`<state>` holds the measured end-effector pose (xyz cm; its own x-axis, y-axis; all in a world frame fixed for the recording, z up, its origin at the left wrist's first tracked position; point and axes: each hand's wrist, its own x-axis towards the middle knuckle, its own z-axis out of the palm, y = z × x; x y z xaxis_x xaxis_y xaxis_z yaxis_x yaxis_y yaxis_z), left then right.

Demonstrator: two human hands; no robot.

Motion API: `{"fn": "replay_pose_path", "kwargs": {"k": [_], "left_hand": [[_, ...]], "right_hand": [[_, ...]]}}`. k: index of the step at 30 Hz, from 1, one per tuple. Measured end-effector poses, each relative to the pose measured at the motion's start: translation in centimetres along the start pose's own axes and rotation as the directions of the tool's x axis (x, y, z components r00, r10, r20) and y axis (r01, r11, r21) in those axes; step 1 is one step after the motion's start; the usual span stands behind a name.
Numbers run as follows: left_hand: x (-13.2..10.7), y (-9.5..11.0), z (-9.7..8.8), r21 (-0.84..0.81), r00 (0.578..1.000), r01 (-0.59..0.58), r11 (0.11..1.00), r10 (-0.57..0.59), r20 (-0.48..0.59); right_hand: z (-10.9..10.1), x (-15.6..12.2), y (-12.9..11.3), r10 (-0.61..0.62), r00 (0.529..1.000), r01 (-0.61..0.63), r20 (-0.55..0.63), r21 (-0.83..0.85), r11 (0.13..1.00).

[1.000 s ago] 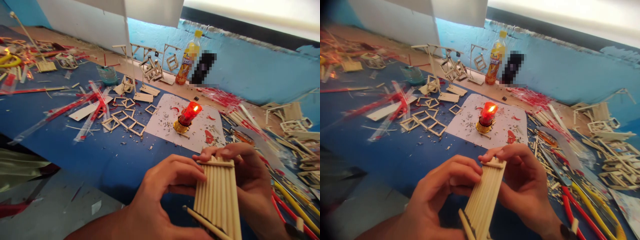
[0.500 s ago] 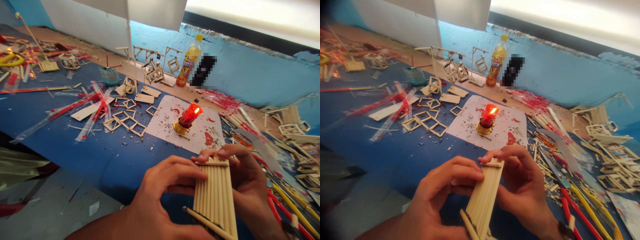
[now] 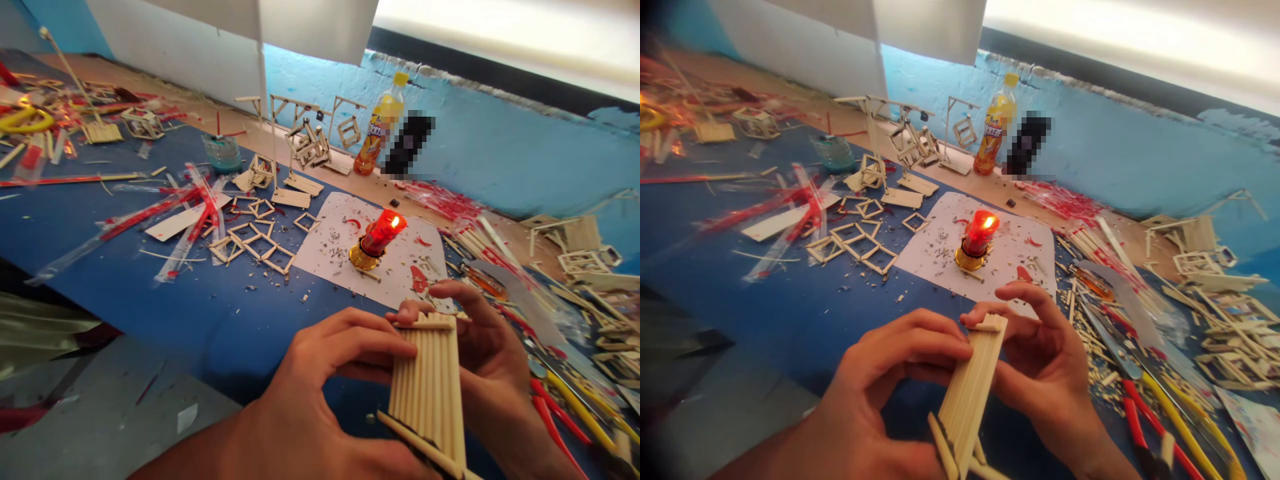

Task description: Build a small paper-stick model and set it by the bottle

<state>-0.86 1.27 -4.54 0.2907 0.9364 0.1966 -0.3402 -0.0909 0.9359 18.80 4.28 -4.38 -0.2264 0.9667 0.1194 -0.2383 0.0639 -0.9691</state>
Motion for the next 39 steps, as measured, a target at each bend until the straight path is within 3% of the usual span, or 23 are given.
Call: {"fn": "replay_pose_path", "kwargs": {"k": [4,11,22,30,39], "left_hand": [[-0.2,0.2,-0.6,0.06,0.999,-0.034,0.998,0.033,0.017],[0.9,1.1,-0.9,0.346,0.984,-0.176,0.922,0.162,0.069],[1.2,1.3,-1.0,0.422,0.961,-0.277,0.863,0.249,0.122],[1.6,1.7,-2.2,0.573,0.94,-0.332,0.75,0.213,0.266],[2.5,1.0,-3.6,0.648,0.859,-0.509,0.566,0.286,0.424]], "right_hand": [[-0.2,0.2,0.0,0.019,0.999,-0.019,0.049,0.016,1.0],[-0.5,-0.1,0.2,-0.014,0.997,0.022,0.077,-0.099,0.995],[-0.6,-0.3,0.3,-0.043,0.992,0.065,0.117,-0.185,0.981],[-0.7,-0.4,0.2,0.009,0.989,0.023,0.149,-0.209,0.978],[-0.7,0.1,0.4,0.054,0.977,-0.009,0.205,-0.213,0.977]]}}
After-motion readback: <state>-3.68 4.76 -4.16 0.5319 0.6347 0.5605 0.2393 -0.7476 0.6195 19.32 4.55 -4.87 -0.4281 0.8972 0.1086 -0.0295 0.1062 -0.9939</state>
